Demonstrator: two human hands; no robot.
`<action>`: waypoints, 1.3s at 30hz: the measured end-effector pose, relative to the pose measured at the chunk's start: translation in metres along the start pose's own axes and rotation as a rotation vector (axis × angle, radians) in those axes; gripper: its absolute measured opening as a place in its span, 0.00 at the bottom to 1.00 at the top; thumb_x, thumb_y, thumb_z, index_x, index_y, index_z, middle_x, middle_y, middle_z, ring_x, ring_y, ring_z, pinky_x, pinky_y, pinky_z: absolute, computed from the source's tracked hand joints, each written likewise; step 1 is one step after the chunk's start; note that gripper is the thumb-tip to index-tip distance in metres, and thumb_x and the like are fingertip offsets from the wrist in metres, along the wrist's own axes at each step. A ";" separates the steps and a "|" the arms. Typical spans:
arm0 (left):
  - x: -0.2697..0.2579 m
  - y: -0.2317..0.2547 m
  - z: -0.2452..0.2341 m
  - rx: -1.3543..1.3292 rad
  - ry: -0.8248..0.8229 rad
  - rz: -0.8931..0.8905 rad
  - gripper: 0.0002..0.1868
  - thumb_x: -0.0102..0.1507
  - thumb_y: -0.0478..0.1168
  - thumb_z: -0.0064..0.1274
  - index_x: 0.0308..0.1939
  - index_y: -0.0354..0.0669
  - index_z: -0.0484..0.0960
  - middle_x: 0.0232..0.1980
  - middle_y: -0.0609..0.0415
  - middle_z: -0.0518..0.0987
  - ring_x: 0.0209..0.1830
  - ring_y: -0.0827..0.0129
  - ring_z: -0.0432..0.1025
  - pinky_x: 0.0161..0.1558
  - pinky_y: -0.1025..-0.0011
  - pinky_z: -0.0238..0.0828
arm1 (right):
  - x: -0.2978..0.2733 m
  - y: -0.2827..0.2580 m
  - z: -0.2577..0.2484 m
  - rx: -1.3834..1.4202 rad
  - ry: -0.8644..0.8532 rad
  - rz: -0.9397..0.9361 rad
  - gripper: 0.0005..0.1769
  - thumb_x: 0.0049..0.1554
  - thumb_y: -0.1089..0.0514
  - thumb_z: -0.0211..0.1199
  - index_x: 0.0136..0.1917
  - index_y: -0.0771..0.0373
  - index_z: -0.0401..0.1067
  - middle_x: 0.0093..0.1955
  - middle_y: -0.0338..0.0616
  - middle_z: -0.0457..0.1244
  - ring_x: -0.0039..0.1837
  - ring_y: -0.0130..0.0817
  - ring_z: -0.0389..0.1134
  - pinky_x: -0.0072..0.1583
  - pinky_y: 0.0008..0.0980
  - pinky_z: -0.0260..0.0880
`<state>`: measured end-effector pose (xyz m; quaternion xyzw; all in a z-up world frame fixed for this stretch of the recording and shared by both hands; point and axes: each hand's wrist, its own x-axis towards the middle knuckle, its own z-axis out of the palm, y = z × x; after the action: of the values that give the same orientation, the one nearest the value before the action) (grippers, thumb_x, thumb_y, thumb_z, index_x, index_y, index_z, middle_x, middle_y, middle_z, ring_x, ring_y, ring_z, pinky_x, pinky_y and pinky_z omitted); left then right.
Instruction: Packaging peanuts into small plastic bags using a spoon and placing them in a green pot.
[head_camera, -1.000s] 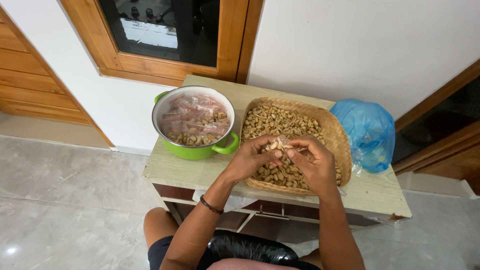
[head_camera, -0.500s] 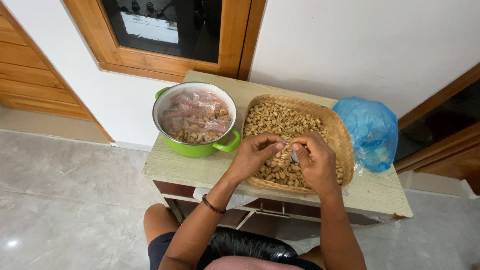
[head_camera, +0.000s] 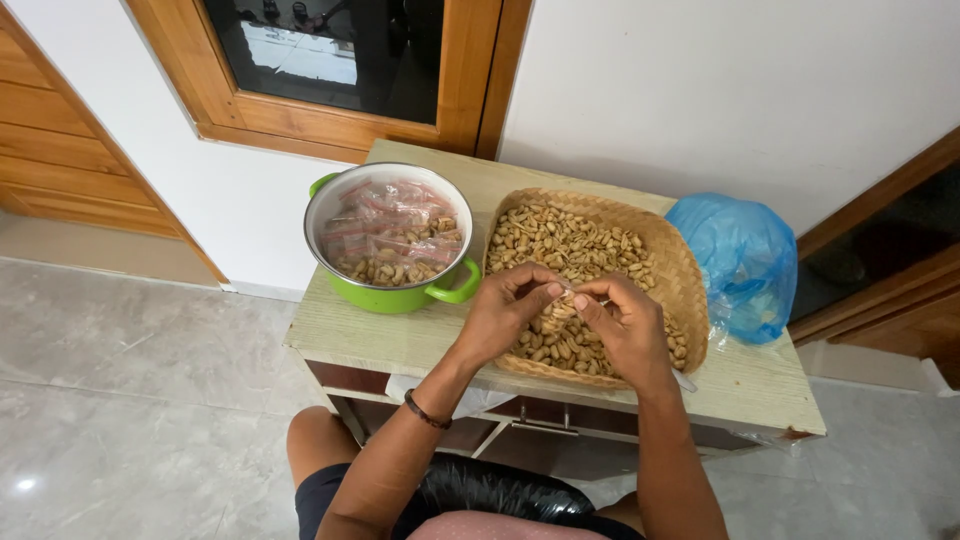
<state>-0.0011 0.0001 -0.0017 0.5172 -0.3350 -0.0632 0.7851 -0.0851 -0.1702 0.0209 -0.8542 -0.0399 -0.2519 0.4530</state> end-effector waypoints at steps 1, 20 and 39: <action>0.000 0.001 0.000 0.000 0.000 -0.001 0.04 0.66 0.33 0.59 0.42 0.37 0.87 0.26 0.54 0.76 0.27 0.79 0.66 0.29 0.81 0.65 | 0.000 -0.003 0.000 0.000 0.000 0.001 0.06 0.62 0.61 0.65 0.51 0.64 0.80 0.40 0.51 0.68 0.44 0.37 0.70 0.39 0.34 0.72; 0.001 -0.007 -0.003 0.084 -0.086 0.029 0.04 0.66 0.32 0.59 0.43 0.34 0.86 0.35 0.43 0.82 0.42 0.63 0.77 0.44 0.61 0.77 | -0.002 -0.001 0.000 -0.053 -0.002 -0.051 0.04 0.63 0.62 0.64 0.46 0.63 0.77 0.38 0.51 0.68 0.40 0.40 0.68 0.40 0.38 0.69; -0.005 0.004 0.003 0.231 -0.036 0.176 0.04 0.68 0.35 0.59 0.44 0.38 0.85 0.35 0.43 0.81 0.41 0.53 0.78 0.45 0.58 0.74 | -0.007 0.004 0.002 -0.091 0.053 -0.080 0.05 0.64 0.62 0.65 0.46 0.64 0.77 0.35 0.52 0.66 0.35 0.40 0.65 0.39 0.37 0.65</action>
<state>-0.0080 0.0017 0.0001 0.5717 -0.3982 0.0355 0.7165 -0.0891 -0.1700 0.0133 -0.8647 -0.0507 -0.2939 0.4042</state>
